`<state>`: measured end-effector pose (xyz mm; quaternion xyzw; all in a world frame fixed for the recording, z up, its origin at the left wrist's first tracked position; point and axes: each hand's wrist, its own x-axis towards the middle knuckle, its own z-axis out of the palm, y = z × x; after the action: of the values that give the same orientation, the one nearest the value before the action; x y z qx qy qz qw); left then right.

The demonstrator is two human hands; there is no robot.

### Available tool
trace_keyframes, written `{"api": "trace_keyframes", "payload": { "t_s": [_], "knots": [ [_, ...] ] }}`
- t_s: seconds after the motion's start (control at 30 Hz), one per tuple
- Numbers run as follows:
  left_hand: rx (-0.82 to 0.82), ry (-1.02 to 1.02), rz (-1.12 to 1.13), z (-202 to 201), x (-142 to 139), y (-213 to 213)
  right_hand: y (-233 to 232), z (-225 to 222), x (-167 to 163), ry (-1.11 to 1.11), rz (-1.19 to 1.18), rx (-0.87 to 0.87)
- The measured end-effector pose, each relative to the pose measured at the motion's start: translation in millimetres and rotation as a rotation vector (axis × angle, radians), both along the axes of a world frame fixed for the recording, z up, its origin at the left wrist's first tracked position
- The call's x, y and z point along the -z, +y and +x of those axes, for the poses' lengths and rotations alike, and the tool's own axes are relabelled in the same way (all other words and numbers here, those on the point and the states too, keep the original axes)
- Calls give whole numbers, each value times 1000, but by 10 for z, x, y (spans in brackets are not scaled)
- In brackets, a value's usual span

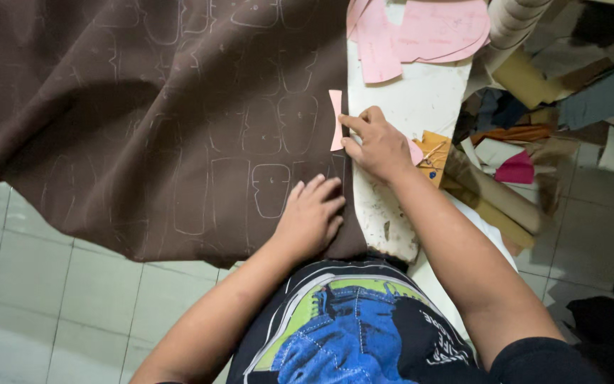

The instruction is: The person traces around pink paper pattern pieces placed on a large brown fabric, drawing outlines with a marking pen. They reposition the patterns, smooth and pull the fabric flat, and continue tracing additional pattern outlines across the material.

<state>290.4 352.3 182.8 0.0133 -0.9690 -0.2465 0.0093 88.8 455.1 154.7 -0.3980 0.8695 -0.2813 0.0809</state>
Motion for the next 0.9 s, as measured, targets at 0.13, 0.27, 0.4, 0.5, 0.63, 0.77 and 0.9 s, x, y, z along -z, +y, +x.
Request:
{"api": "trace_keyframes", "payload": {
  "t_s": [0.13, 0.27, 0.4, 0.5, 0.63, 0.77, 0.9],
  "knots": [
    [52, 81, 96, 77, 30, -89, -30, 30, -24, 25, -5, 17],
    [33, -59, 181, -78, 58, -344, -56, 89, -41, 48, 19, -10],
    [-53, 198, 78, -507, 57, -703, -104, 124, -73, 83, 33, 6],
    [-20, 214, -124, -842, 103, -932, -133, 129, -76, 89, 56, 22],
    [1, 121, -64, -972, 174, -1083, -141, 114, -57, 74, 33, 36],
    [-14, 103, -65, -968, 205, -1110, -158, 108, -57, 61, 50, 52],
    [-13, 89, -70, -986, 218, -1121, -165, 116, -81, 44, 52, 52]
  ]
}}
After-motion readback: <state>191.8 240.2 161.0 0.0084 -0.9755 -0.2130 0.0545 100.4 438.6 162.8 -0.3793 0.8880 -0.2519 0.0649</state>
